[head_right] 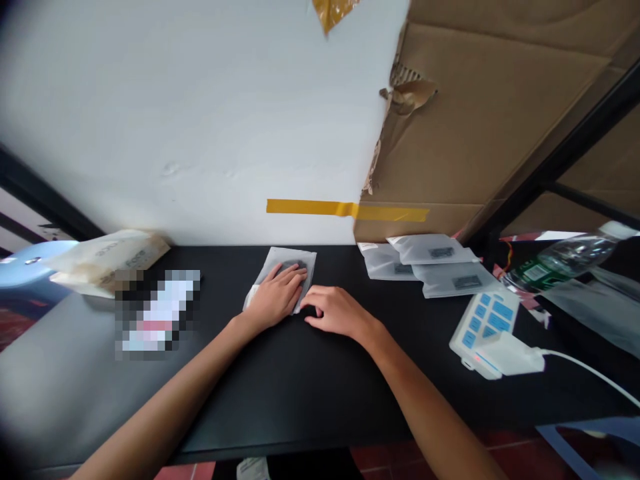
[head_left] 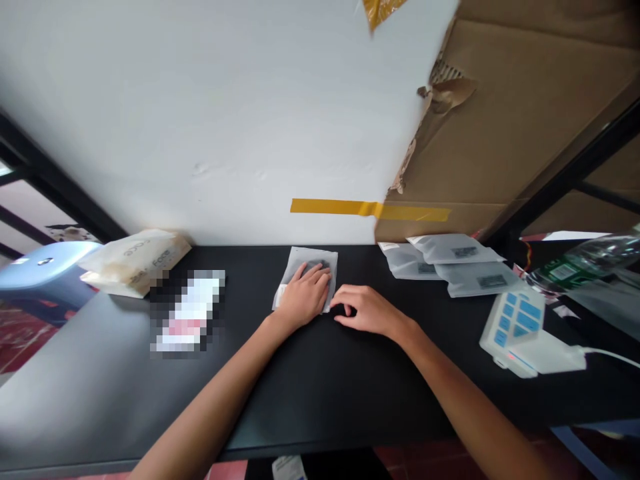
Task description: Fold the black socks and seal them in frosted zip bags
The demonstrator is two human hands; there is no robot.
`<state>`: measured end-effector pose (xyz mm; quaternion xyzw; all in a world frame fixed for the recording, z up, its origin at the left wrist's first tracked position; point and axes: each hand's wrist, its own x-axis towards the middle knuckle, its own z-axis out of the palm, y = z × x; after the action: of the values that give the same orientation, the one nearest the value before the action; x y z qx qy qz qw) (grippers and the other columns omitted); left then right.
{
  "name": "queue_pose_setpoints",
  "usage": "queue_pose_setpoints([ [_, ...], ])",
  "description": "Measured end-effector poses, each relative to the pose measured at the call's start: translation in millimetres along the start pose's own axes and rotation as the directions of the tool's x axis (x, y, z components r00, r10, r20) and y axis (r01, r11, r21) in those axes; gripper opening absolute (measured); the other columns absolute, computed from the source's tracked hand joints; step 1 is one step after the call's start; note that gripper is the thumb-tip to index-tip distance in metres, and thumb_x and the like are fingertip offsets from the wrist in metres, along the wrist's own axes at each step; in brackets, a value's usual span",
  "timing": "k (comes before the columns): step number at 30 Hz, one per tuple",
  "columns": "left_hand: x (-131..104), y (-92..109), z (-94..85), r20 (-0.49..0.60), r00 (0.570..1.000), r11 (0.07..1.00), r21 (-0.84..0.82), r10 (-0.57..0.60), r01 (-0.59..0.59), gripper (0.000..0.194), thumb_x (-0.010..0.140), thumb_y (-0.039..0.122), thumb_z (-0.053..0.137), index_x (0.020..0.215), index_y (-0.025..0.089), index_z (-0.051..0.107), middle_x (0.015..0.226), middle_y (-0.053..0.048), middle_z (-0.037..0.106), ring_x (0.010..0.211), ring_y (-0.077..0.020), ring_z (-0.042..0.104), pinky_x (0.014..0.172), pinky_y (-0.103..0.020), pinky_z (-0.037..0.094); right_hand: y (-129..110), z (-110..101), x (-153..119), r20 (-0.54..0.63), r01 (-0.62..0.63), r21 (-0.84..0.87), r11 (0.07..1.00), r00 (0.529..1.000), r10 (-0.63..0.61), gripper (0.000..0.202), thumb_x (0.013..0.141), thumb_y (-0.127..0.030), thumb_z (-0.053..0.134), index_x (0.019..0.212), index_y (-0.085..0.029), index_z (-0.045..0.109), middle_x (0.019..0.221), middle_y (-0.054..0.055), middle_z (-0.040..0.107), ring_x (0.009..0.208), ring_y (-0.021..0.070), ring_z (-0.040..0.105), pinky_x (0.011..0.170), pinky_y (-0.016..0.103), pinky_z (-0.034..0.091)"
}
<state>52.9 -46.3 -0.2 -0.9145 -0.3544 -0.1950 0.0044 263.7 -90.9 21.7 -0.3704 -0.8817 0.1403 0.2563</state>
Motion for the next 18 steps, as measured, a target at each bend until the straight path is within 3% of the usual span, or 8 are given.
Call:
queue_pose_setpoints([
  [5, -1, -9, 0.6, -0.021, 0.999, 0.995, -0.094, -0.039, 0.037, 0.036, 0.103, 0.020, 0.040, 0.133, 0.018, 0.059, 0.143, -0.010, 0.062, 0.143, -0.0278, 0.048, 0.121, -0.056, 0.031, -8, 17, 3, -0.120, 0.148, -0.154, 0.977, 0.979, -0.167, 0.012, 0.097, -0.020, 0.063, 0.101, -0.020, 0.074, 0.096, 0.004, 0.074, 0.082, 0.0150, 0.069, 0.075, 0.026, 0.052],
  [12, -1, -7, 3.2, -0.099, 0.991, 0.970, -0.235, -0.089, 0.064, 0.035, 0.102, 0.017, 0.041, 0.132, 0.017, 0.058, 0.139, -0.012, 0.064, 0.139, -0.0290, 0.051, 0.119, -0.060, 0.032, -14, 19, 4, -0.132, 0.300, -0.470, 0.830, 0.906, -0.402, 0.021, 0.100, -0.015, 0.056, 0.090, -0.018, 0.075, 0.085, 0.003, 0.074, 0.064, 0.0121, 0.063, 0.061, 0.027, 0.047],
  [15, -3, -7, -6.8, -0.164, 0.984, 0.951, -0.309, -0.073, 0.019, 0.028, 0.102, 0.019, 0.042, 0.123, 0.019, 0.061, 0.133, -0.011, 0.067, 0.131, -0.0264, 0.058, 0.116, -0.055, 0.039, -13, 18, 5, -0.184, 0.282, -0.469, 0.837, 0.896, -0.405, 0.021, 0.100, -0.013, 0.057, 0.089, -0.017, 0.074, 0.083, 0.003, 0.073, 0.066, 0.0123, 0.064, 0.062, 0.027, 0.047],
  [18, -5, -5, -19.5, -0.189, 0.981, 0.943, -0.319, 0.040, -0.100, 0.019, 0.100, 0.030, 0.052, 0.111, 0.020, 0.065, 0.120, -0.011, 0.068, 0.116, -0.0246, 0.063, 0.103, -0.044, 0.051, -6, 9, 4, -0.294, 0.192, -0.413, 0.890, 0.897, -0.330, 0.018, 0.100, -0.015, 0.057, 0.092, -0.017, 0.073, 0.083, 0.004, 0.073, 0.071, 0.0135, 0.066, 0.066, 0.027, 0.049],
])
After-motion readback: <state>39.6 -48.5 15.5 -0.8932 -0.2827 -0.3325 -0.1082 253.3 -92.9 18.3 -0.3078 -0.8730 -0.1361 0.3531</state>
